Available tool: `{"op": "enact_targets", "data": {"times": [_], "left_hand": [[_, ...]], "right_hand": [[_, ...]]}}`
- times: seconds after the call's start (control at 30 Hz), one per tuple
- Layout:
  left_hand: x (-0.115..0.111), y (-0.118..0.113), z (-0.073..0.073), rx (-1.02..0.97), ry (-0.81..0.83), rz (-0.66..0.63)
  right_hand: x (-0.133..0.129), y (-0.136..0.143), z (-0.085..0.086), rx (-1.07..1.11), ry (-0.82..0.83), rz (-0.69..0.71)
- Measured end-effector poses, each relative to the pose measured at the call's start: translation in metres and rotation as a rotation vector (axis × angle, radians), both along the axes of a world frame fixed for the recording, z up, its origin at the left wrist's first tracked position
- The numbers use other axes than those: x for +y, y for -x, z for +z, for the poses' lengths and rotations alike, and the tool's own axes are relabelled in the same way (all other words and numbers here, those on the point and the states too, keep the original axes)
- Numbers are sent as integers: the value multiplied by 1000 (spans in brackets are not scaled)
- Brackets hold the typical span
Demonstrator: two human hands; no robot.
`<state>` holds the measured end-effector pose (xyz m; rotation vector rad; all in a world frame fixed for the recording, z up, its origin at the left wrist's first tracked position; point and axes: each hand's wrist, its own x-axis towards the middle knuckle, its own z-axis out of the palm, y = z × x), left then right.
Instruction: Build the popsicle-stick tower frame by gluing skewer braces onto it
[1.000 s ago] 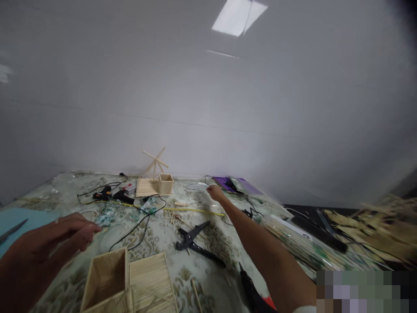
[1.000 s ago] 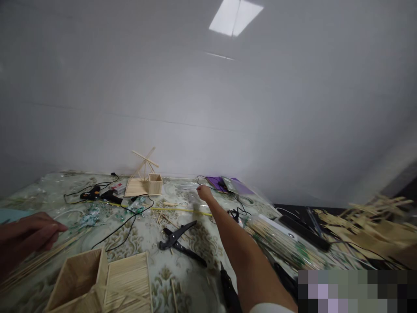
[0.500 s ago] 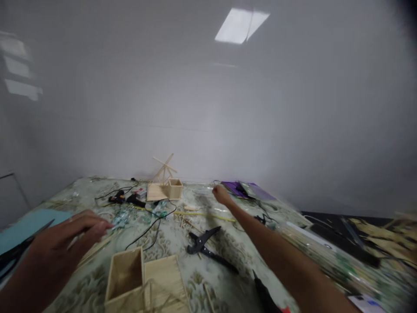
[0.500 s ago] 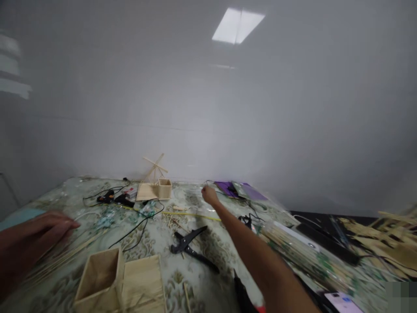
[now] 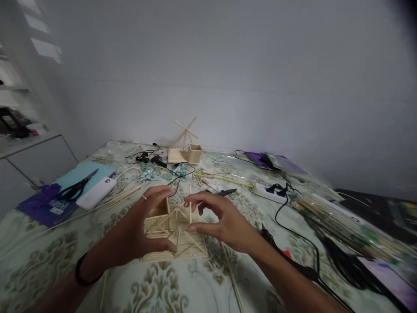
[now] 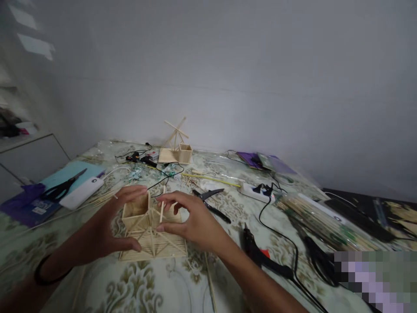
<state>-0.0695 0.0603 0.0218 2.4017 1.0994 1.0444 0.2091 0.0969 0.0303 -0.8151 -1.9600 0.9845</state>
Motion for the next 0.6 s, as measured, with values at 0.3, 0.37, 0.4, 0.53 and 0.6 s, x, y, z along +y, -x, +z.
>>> {"op": "enact_targets", "data": {"times": [0.3,0.37,0.4,0.53,0.6], "left_hand": [[10,-8,20,3,127,-25],[10,-11,18,-6,135,-25],[10,-13,17,-9,140,-24],[9,-16,12,-22,156,-18],[9,-16,11,-32,153,-21]], "right_hand": [[-22,5,9,-52,-301,-111],[-22,5,5,-46,-341,-123],[-21,5,3,-46,-345,-123],[-16,7,-5,-22,-320,-94],[-13,9,-7,11,-339,-51]]}}
